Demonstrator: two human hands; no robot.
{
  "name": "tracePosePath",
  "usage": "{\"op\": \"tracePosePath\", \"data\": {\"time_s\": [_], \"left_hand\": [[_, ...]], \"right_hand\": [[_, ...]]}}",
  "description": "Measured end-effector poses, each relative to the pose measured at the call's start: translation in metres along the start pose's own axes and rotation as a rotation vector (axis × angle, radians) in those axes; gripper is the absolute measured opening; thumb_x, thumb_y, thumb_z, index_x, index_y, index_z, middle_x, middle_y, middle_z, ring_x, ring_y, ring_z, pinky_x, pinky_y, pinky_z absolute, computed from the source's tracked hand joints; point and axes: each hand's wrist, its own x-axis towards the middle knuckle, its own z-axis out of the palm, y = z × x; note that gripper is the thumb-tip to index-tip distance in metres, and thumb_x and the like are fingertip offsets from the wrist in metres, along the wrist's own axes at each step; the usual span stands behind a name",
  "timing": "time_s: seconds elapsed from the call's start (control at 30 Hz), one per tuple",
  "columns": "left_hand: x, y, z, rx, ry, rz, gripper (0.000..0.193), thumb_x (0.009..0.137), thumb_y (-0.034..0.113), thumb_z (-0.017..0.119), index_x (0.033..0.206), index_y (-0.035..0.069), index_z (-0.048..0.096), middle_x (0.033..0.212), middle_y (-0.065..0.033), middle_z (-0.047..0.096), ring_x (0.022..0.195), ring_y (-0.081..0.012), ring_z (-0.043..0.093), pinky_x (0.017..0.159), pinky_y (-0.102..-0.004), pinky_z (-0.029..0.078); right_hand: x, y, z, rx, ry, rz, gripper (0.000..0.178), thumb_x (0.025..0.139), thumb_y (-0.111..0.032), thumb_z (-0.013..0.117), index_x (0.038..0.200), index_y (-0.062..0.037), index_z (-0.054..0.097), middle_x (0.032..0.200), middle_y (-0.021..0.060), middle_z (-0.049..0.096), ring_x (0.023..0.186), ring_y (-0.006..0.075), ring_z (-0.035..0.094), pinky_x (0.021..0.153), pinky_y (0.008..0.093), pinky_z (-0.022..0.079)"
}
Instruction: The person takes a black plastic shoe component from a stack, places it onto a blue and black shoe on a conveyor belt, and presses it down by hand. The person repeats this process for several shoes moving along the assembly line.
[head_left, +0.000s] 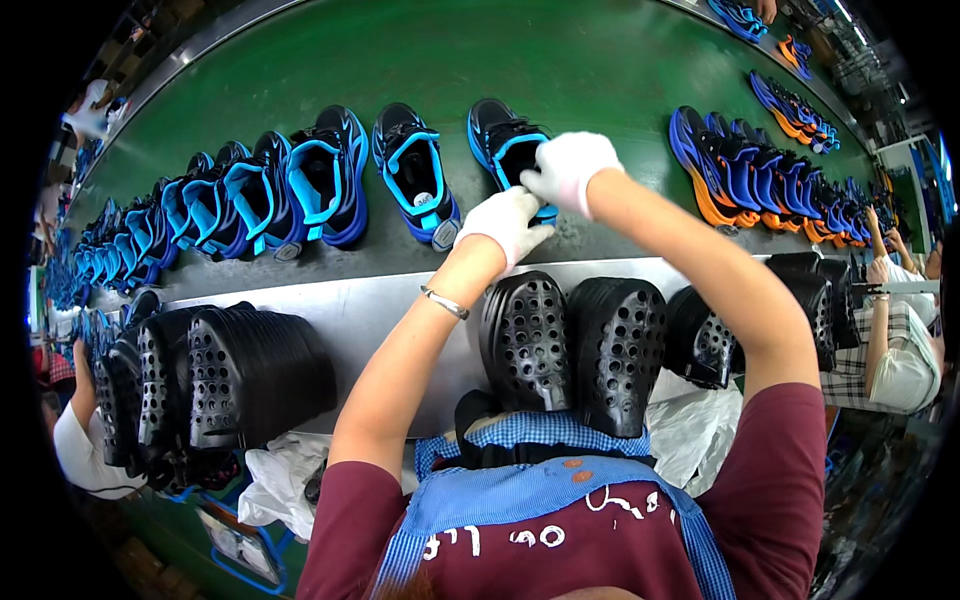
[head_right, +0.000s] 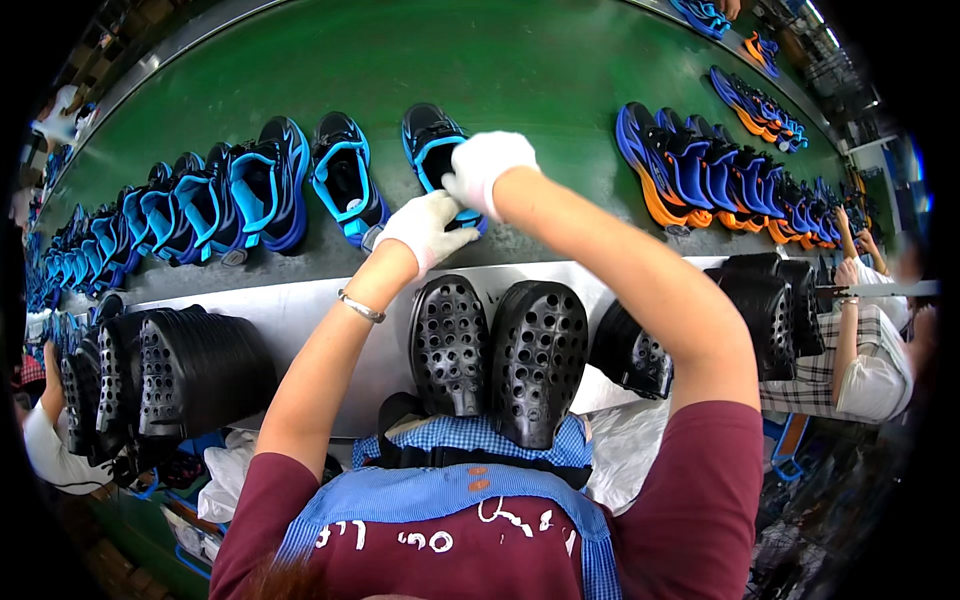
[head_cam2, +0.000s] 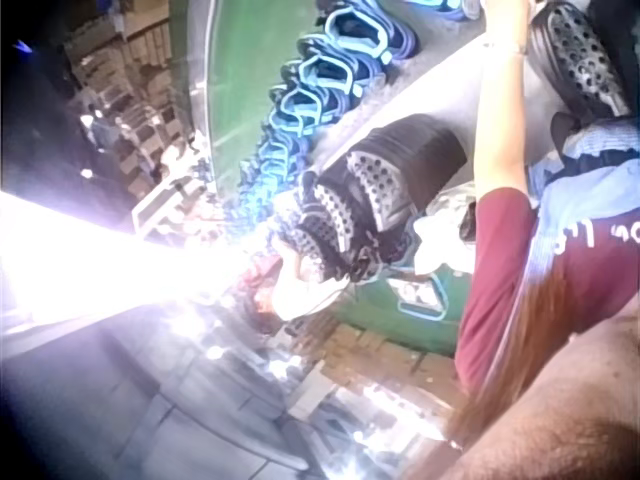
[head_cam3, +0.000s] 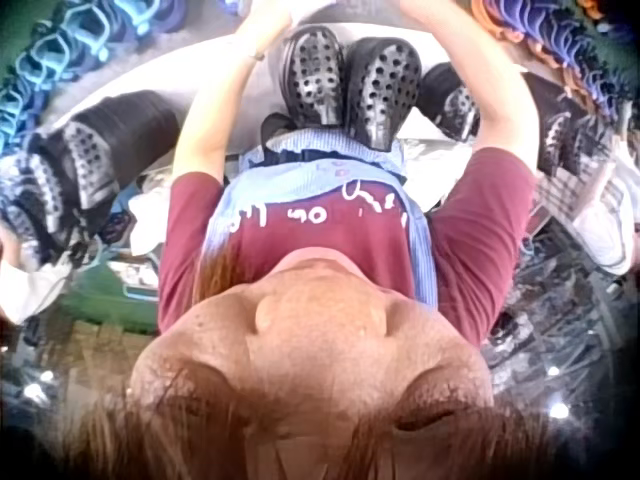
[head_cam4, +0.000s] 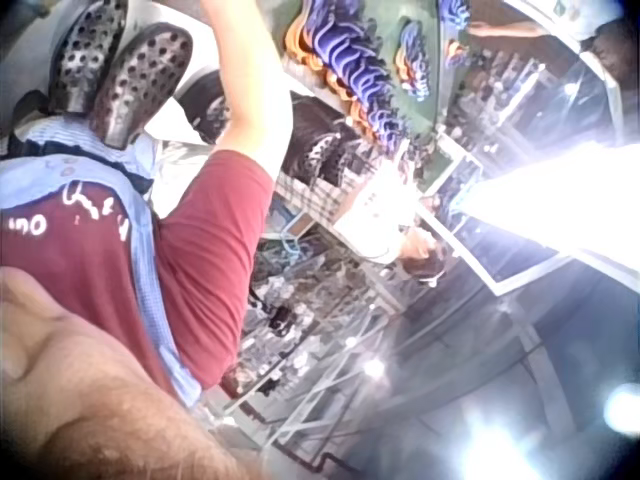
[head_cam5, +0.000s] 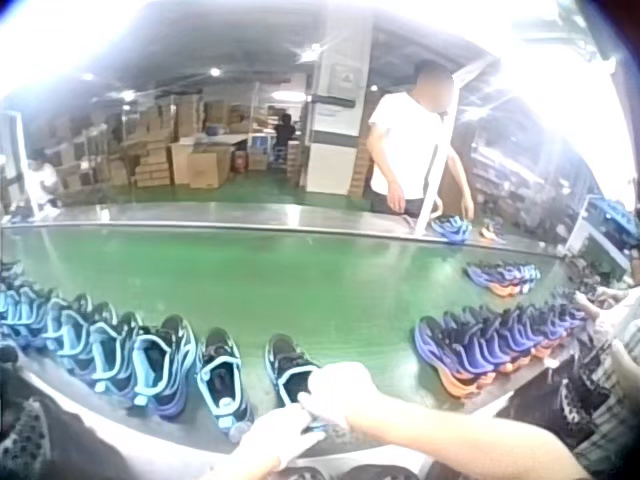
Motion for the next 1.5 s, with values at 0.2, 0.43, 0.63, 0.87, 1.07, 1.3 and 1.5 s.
{"op": "tracePosePath", "data": {"time_s": [0.2, 0.43, 0.63, 0.87, 1.07, 1.3, 1.5], "left_hand": [[0.010, -0.009, 0.000, 0.000, -0.225, -0.168, 0.045, 0.083, 0.040, 0.069, 0.109, 0.004, 0.069, 0.107, -0.0225, 0.069, 0.101, -0.0382, 0.064, 0.088, -0.0422, 0.051], [0.022, -0.017, 0.005, 0.055, -0.222, -0.174, 0.042, 0.081, 0.042, 0.071, 0.104, 0.006, 0.072, 0.095, -0.0213, 0.071, 0.088, -0.0372, 0.067, 0.081, -0.0414, 0.053], [0.021, -0.006, -0.008, 0.031, -0.277, -0.239, 0.040, 0.080, 0.043, 0.071, 0.094, 0.005, 0.073, 0.068, -0.0155, 0.068, 0.062, -0.0294, 0.065, 0.069, -0.0388, 0.053], [0.018, -0.014, -0.002, 0.055, -0.261, -0.170, 0.041, 0.082, 0.042, 0.070, 0.099, 0.005, 0.072, 0.086, -0.0189, 0.071, 0.081, -0.0345, 0.067, 0.078, -0.0403, 0.053], [0.021, -0.012, 0.000, 0.128, -0.283, -0.192, 0.039, 0.083, 0.044, 0.066, 0.104, 0.012, 0.072, 0.102, -0.0202, 0.070, 0.096, -0.0383, 0.064, 0.086, -0.0424, 0.052], [0.002, 0.008, -0.010, 0.179, -0.169, -0.180, 0.044, 0.085, 0.037, 0.066, 0.115, 0.004, 0.066, 0.115, -0.0200, 0.065, 0.103, -0.0356, 0.064, 0.092, -0.0400, 0.051], [-0.046, 0.009, -0.071, 0.011, 0.290, -0.175, 0.042, 0.083, 0.034, 0.066, 0.110, 0.001, 0.067, 0.114, -0.0238, 0.062, 0.099, -0.0370, 0.064, 0.092, -0.0418, 0.051]], "right_hand": [[0.003, -0.022, 0.015, -0.215, -0.096, -0.098, 0.021, 0.076, -0.017, 0.073, 0.095, -0.0098, 0.075, 0.093, 0.0106, 0.074, 0.086, 0.0273, 0.073, 0.071, 0.0374, 0.057], [0.033, -0.024, 0.020, -0.127, 0.053, -0.077, 0.021, 0.082, -0.016, 0.065, 0.099, -0.0101, 0.074, 0.096, 0.0115, 0.074, 0.088, 0.0281, 0.072, 0.073, 0.0393, 0.058], [0.026, -0.019, 0.010, -0.028, -0.007, -0.052, 0.022, 0.085, -0.018, 0.061, 0.100, -0.0127, 0.075, 0.099, 0.0116, 0.074, 0.091, 0.0284, 0.072, 0.076, 0.0406, 0.057], [0.029, -0.015, 0.027, -0.034, 0.037, -0.064, 0.021, 0.083, -0.016, 0.063, 0.099, -0.0108, 0.075, 0.100, 0.0127, 0.074, 0.093, 0.0299, 0.072, 0.076, 0.0408, 0.057], [0.038, -0.019, 0.022, -0.029, -0.010, -0.057, 0.020, 0.082, -0.011, 0.063, 0.098, -0.0096, 0.075, 0.100, 0.0128, 0.074, 0.093, 0.0289, 0.072, 0.077, 0.0392, 0.057], [0.004, 0.003, -0.007, 0.134, -0.014, -0.136, 0.039, 0.090, -0.038, 0.050, 0.098, -0.0082, 0.074, 0.099, 0.0196, 0.071, 0.093, 0.0356, 0.069, 0.083, 0.0436, 0.054], [-0.110, 0.067, -0.025, 0.340, 0.231, -0.272, 0.041, 0.093, -0.040, 0.056, 0.081, -0.0014, 0.065, 0.076, 0.0214, 0.065, 0.075, 0.0394, 0.065, 0.070, 0.0459, 0.051]]}}
